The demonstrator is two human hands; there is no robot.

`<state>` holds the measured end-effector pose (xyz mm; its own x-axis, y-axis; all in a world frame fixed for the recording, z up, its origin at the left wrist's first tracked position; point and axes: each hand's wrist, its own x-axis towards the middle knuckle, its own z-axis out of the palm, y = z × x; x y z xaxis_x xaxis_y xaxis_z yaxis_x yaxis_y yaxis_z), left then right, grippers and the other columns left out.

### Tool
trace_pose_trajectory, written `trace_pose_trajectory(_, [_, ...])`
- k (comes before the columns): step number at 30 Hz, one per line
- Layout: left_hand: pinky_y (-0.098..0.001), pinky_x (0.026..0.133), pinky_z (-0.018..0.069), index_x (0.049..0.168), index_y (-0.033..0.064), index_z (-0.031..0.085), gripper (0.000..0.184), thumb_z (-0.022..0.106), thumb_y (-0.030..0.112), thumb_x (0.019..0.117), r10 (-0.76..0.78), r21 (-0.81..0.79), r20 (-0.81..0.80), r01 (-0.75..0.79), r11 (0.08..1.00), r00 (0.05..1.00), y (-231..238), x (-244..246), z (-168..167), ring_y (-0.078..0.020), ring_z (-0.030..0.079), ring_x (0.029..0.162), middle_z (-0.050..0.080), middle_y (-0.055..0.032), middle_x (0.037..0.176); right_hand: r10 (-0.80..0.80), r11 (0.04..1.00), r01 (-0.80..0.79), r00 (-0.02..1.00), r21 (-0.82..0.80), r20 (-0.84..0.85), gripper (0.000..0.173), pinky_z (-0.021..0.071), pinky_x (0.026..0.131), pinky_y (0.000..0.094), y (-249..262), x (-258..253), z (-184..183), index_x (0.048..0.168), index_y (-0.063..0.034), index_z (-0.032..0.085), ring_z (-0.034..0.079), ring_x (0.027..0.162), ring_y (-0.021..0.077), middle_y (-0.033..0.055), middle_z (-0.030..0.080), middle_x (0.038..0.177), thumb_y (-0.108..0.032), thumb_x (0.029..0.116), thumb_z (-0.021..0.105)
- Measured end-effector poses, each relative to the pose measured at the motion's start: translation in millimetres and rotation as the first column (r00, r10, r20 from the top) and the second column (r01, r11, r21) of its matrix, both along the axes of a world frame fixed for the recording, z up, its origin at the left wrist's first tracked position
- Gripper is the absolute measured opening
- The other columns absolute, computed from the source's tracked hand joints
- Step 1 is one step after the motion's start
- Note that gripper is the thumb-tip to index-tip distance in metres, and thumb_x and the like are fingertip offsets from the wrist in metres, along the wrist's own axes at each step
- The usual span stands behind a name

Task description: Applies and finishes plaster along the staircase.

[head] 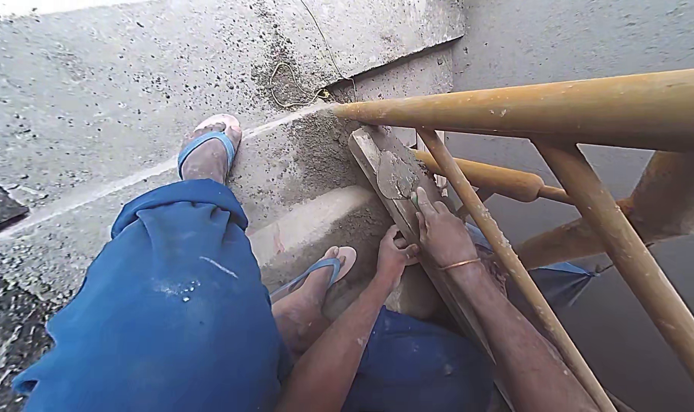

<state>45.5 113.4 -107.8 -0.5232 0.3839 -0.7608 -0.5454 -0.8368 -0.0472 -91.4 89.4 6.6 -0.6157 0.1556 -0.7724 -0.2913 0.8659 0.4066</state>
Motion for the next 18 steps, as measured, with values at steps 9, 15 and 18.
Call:
trace_pose_trajectory(9, [-0.0555,0.072,0.0648,0.148,0.0107,0.040,0.071,0.072,-0.009,0.0879,0.000,-0.035,0.002,0.000,0.999,1.000,4,-1,-2,-0.0401,0.074,0.090,0.070,-0.0235,0.114,-0.031,0.999,0.030,0.999,-0.045,-0.015,0.062,0.0597,0.076,0.0543,30,15,31,0.164,-0.0278,0.027,0.070,0.093,0.0381,0.0216,0.061,0.125,-0.027,0.1072,0.052])
trace_pose_trajectory(15, [-0.0588,0.072,0.0623,0.148,0.0190,0.039,0.064,0.067,-0.002,0.0950,-0.013,-0.084,-0.067,0.008,0.996,0.998,7,1,-3,-0.0397,0.073,0.090,0.069,-0.0206,0.118,-0.155,0.984,0.157,0.988,0.088,-0.025,0.057,0.0572,0.089,0.0579,141,131,150,0.165,-0.0264,0.025,0.068,0.109,0.0425,0.0232,0.059,0.138,-0.027,0.1100,0.041])
trace_pose_trajectory(18, [-0.0588,0.071,0.0621,0.148,0.0201,0.037,0.059,0.064,0.002,0.0984,-0.038,-0.121,-0.099,0.026,0.992,0.994,7,3,-4,-0.0393,0.073,0.089,0.068,-0.0204,0.117,-0.146,0.986,0.155,0.980,0.061,-0.136,0.058,0.0590,0.080,0.0600,210,210,213,0.163,-0.0249,0.033,0.072,0.098,0.0432,0.0229,0.066,0.127,-0.023,0.1074,0.048])
